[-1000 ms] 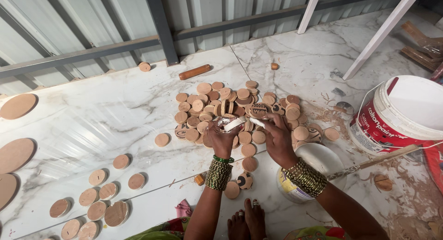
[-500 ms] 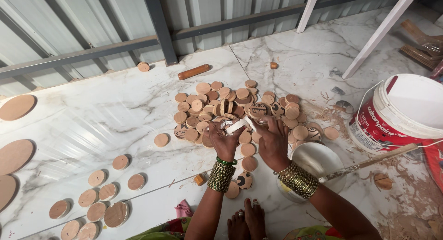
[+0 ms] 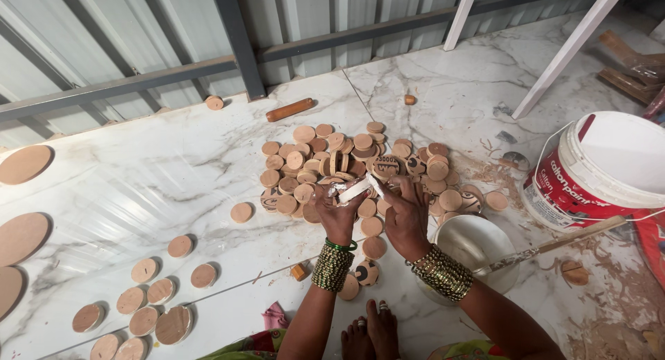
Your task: The person sits on the floor and applies white paste by hand to small wooden discs and cut wooden pieces, picking each piece from a pile, spreading the paste over its surface with their fingers, and setting it back down. They work through the pieces one at a time, occasionally dipping fingers into a bucket of paste.
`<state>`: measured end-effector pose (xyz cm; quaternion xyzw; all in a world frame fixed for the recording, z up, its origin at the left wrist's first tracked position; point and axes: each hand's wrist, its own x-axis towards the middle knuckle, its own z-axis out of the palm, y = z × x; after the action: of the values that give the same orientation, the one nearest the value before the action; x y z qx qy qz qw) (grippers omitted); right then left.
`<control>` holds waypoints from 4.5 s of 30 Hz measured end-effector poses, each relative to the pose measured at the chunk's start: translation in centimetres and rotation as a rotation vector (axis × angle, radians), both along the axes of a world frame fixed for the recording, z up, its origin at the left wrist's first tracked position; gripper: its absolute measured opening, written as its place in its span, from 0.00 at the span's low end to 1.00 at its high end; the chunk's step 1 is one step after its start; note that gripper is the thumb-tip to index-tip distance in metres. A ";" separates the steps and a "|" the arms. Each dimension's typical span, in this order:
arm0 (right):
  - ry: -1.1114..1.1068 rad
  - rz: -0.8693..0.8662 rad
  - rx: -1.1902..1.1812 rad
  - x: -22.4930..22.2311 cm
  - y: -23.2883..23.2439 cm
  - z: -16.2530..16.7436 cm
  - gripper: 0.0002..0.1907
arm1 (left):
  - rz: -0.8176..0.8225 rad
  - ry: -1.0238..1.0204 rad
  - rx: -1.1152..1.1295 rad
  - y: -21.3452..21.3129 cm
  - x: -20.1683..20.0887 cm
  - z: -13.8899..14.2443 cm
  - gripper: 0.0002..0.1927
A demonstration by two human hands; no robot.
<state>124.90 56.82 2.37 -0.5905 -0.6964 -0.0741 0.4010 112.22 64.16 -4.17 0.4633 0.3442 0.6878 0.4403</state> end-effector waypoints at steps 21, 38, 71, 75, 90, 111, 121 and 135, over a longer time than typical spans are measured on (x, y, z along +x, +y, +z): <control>-0.175 -0.059 0.059 -0.7 -1.2 1.3 0.34 | -0.010 -0.025 0.083 0.4 -0.2 0.1 0.16; 0.173 0.147 0.003 0.8 -0.1 -0.9 0.32 | -0.208 -0.129 0.020 0.2 -0.3 0.8 0.15; 0.589 0.462 -0.106 3.1 3.3 -3.2 0.32 | -0.360 -0.202 -0.053 0.0 -0.3 1.8 0.15; 0.622 0.372 -0.130 3.3 2.9 -2.0 0.40 | -0.282 0.129 0.101 0.4 -0.5 2.0 0.14; -0.575 -0.048 0.431 1.1 -0.6 2.7 0.26 | 0.362 0.754 0.222 -1.7 -1.5 5.8 0.19; 0.920 0.457 -0.112 4.0 3.5 -5.5 0.35 | 0.020 0.166 0.069 -1.9 -0.6 4.7 0.15; -0.072 -0.020 0.232 2.1 0.0 -0.2 0.35 | 0.492 0.757 0.306 -2.5 -1.1 5.9 0.20; -0.303 -0.198 0.366 3.9 0.5 2.1 0.27 | 0.261 0.579 0.080 -2.1 -0.9 5.6 0.22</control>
<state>128.78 57.34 4.47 -0.5556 -0.6622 -0.3256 0.3832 111.33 62.06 1.44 0.6085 0.4847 0.5910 0.2135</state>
